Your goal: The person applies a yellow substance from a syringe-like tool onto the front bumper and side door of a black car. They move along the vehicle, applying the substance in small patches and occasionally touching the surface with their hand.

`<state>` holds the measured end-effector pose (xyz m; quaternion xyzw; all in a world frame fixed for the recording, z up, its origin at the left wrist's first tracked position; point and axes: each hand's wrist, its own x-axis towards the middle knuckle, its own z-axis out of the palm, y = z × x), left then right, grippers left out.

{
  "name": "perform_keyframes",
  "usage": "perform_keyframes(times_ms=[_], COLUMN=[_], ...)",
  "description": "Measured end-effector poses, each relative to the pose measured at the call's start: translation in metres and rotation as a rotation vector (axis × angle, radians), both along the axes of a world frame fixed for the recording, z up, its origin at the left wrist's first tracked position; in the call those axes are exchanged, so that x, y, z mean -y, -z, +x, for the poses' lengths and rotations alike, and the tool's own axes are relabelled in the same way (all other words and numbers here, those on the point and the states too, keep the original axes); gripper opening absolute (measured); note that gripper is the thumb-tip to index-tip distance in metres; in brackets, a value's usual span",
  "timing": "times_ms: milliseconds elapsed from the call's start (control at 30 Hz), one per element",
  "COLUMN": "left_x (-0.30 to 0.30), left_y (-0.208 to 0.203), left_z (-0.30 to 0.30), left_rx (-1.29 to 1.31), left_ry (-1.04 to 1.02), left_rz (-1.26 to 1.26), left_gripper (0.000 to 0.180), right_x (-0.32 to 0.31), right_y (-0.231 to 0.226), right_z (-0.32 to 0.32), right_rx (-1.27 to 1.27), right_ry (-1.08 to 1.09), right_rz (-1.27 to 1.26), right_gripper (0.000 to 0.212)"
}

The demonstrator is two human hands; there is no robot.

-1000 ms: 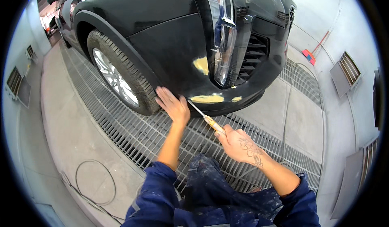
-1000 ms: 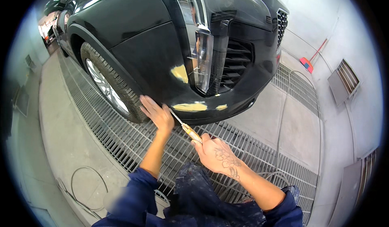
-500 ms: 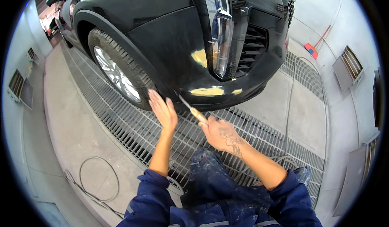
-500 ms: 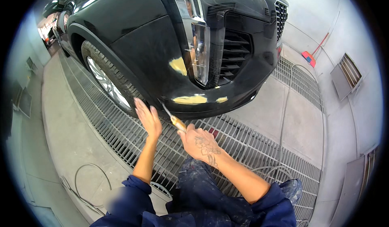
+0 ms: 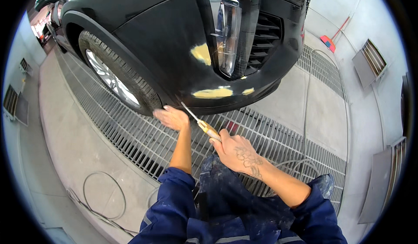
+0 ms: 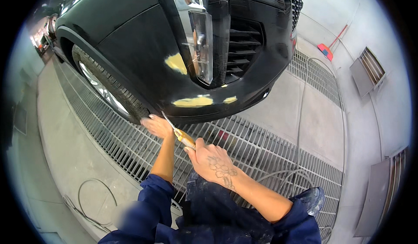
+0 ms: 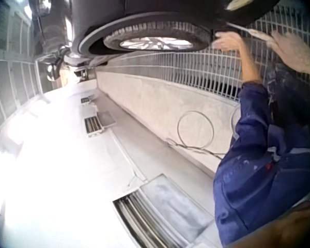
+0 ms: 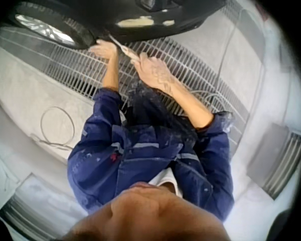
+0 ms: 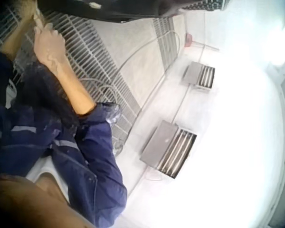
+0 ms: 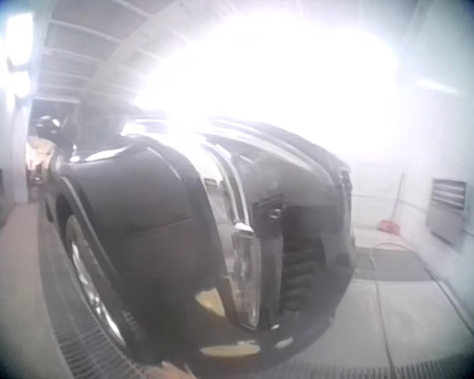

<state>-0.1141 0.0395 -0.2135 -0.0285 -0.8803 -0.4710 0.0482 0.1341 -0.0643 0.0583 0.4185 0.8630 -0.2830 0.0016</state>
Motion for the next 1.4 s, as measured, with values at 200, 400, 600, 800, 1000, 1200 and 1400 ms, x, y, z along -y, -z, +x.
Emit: perform_keyframes(times_ms=[200, 400, 600, 800, 1000, 1200, 1400], left_x=[-0.009, -0.032, -0.068, 0.034, 0.258, 0.288, 0.194], left_y=[-0.068, -0.135, -0.081, 0.055, 0.123, -0.002, -0.086], left_z=[-0.002, 0.033, 0.116, 0.046, 0.091, 0.158, 0.076], left_rx=[-0.416, -0.464, 0.326, 0.328, 0.616, 0.699, 0.131], left_ry=[0.217, 0.076, -0.244, 0.048, 0.882, 1.457, 1.159], left_rz=[0.506, 0.660, 0.509, 0.248, -0.188, -0.101, 0.168], left_gripper=[0.079, 0.073, 0.073, 0.070, 0.069, 0.069, 0.076], right_x=[0.003, 0.005, -0.004, -0.015, -0.010, -0.023, -0.024], right_y=[-0.018, -0.023, -0.002, 0.039, 0.035, 0.052, 0.071], right_z=[0.037, 0.094, 0.102, 0.080, 0.038, -0.001, 0.016], right_rx=[0.006, 0.002, 0.048, -0.026, -0.115, -0.086, -0.156], right_ry=[0.052, 0.093, 0.148, 0.119, 0.036, -0.002, 0.000], right_rz=[0.006, 0.066, 0.074, 0.065, -0.002, 0.016, 0.077], right_gripper=[0.042, 0.039, 0.040, 0.045, 0.046, 0.052, 0.050])
